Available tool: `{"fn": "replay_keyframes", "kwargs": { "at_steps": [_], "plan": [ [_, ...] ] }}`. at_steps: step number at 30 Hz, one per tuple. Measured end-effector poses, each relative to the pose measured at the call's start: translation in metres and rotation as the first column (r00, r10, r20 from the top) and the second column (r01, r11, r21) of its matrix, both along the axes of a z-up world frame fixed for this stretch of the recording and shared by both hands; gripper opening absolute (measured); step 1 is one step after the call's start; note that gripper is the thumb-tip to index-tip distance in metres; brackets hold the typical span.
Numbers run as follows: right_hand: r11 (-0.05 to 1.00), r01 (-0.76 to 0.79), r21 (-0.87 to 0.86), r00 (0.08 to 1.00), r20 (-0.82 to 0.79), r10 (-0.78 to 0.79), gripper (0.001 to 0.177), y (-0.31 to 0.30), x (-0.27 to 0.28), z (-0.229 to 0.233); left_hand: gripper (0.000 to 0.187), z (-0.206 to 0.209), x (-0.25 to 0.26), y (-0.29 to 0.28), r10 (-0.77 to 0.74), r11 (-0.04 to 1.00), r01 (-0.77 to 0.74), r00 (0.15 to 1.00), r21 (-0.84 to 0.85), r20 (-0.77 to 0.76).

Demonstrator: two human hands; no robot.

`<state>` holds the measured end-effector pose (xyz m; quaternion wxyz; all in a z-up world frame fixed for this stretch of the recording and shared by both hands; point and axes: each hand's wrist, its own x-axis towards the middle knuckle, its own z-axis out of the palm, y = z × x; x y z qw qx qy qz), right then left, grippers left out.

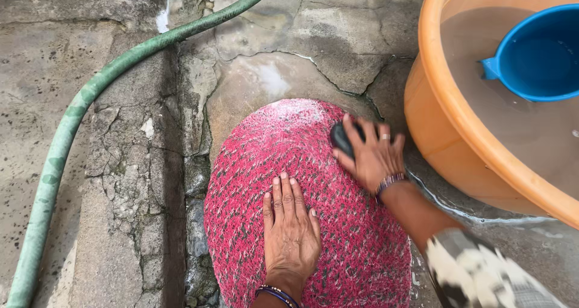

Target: The person washes rugs by hand on a concrete floor using a brush, soap, and water from a bucket and hose.

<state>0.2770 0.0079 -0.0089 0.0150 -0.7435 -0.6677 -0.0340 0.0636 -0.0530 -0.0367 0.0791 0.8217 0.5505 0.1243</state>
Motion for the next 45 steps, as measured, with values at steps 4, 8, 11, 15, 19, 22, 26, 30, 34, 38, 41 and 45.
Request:
{"fn": "replay_keyframes", "kwargs": {
  "at_steps": [4,8,11,15,19,22,26,30,34,38,41,45],
  "plan": [
    [0.999,-0.029,0.025,1.0,0.013,0.028,0.078,-0.003,-0.005,0.005,0.07,0.003,-0.001,-0.003,-0.015,0.999,0.015,1.0,-0.043,-0.014],
    [0.945,-0.307,-0.113,0.951,-0.001,0.309,0.084,-0.101,-0.025,0.017,0.07,0.002,-0.001,0.003,0.002,1.0,-0.002,1.0,0.015,0.013],
    [0.905,-0.42,-0.064,0.908,-0.029,0.419,0.083,-0.113,-0.025,0.017,0.071,-0.001,-0.001,0.001,-0.001,1.0,0.001,1.0,0.006,0.024],
    [0.94,-0.32,-0.117,0.942,0.063,0.329,0.079,-0.039,-0.014,0.0,0.07,-0.003,0.001,-0.001,0.006,1.0,-0.006,0.999,0.004,0.053],
    [0.998,-0.065,-0.01,0.994,0.087,0.066,0.072,0.051,-0.008,0.001,0.07,-0.002,-0.001,0.002,0.0,1.0,0.0,0.998,-0.003,0.063],
    [0.998,-0.046,0.039,0.994,0.101,0.042,0.071,0.054,-0.022,0.005,0.07,0.002,-0.004,-0.001,-0.009,1.0,0.011,0.998,-0.029,0.064],
    [0.963,-0.241,-0.123,0.967,0.052,0.249,0.08,-0.038,-0.042,0.019,0.07,0.002,-0.001,0.004,-0.003,1.0,0.004,0.998,-0.011,0.07],
    [0.905,-0.414,-0.093,0.91,-0.017,0.415,0.079,-0.068,-0.049,0.025,0.08,-0.002,-0.001,0.002,-0.019,1.0,0.015,0.989,0.027,0.144],
    [0.955,-0.291,-0.056,0.949,0.106,0.296,0.074,0.003,-0.037,0.006,0.072,-0.007,0.0,0.002,0.012,0.999,-0.015,0.996,0.031,0.084],
    [0.992,-0.074,0.098,0.995,0.077,0.066,0.068,0.072,-0.035,0.002,0.073,-0.006,-0.001,0.002,-0.004,1.0,0.004,0.995,-0.001,0.102],
    [0.995,-0.052,0.089,0.993,0.113,0.042,0.068,0.06,-0.044,0.006,0.072,-0.003,-0.004,0.0,-0.003,1.0,0.003,0.995,0.005,0.105],
    [0.997,-0.065,-0.04,0.995,0.071,0.067,0.072,-0.026,-0.064,0.019,0.071,-0.004,-0.002,0.003,0.002,1.0,-0.005,0.997,0.03,0.083]
  ]
}}
